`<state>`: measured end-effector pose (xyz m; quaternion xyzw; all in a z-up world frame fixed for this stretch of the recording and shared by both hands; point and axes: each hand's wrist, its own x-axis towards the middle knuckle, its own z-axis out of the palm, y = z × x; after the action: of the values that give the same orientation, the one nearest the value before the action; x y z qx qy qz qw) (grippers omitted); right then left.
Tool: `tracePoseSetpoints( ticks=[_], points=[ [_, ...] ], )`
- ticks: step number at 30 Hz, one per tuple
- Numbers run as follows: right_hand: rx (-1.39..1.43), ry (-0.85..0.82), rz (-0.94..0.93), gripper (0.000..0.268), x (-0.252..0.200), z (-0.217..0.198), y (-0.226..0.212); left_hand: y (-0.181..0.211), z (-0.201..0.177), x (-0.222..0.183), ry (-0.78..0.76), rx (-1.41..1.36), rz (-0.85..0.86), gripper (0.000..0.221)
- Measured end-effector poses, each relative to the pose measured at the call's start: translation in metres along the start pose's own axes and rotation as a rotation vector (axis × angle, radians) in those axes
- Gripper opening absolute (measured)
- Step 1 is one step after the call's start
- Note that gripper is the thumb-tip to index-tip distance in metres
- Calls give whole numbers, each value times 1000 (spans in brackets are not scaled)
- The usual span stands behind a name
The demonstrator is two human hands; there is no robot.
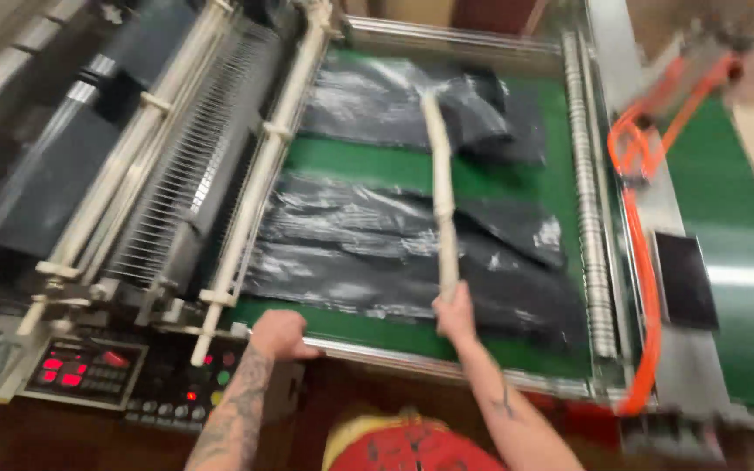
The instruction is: Guiding and flattening plastic bags on a conveyor belt using a tube as they exit the machine
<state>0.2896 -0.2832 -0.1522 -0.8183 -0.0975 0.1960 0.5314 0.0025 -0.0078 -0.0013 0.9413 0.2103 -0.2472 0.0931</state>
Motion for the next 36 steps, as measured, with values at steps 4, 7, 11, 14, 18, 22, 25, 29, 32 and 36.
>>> tracePoseSetpoints(
  ticks=[4,7,11,14,18,22,25,29,32,36],
  points=[
    [231,287,213,57,5,-74,74,3,-2,4,-79,47,24,71],
    [604,185,355,55,5,-104,72,10,-23,-8,-146,16,22,62],
    [562,17,299,59,-14,-108,9,-1,-3,13,-159,4,2,65],
    [372,-100,49,55,-28,-96,-8,-5,13,13,-111,0,-4,62],
    [66,-288,-221,41,-56,-67,-66,-12,21,21,-92,21,1,69],
    [-11,-496,-278,34,-81,-22,-119,-14,10,17,-51,2,-6,73],
    [-80,-542,-257,34,-97,2,-141,-13,22,17,-27,-39,14,68],
    [-172,-559,-277,40,-97,31,-154,-13,32,20,-3,-31,16,72],
    [-180,-622,-276,45,-98,48,-168,-15,29,18,-2,-29,7,70],
    [-177,-660,-293,42,-97,62,-173,-13,34,16,51,-57,14,76]
  ],
)
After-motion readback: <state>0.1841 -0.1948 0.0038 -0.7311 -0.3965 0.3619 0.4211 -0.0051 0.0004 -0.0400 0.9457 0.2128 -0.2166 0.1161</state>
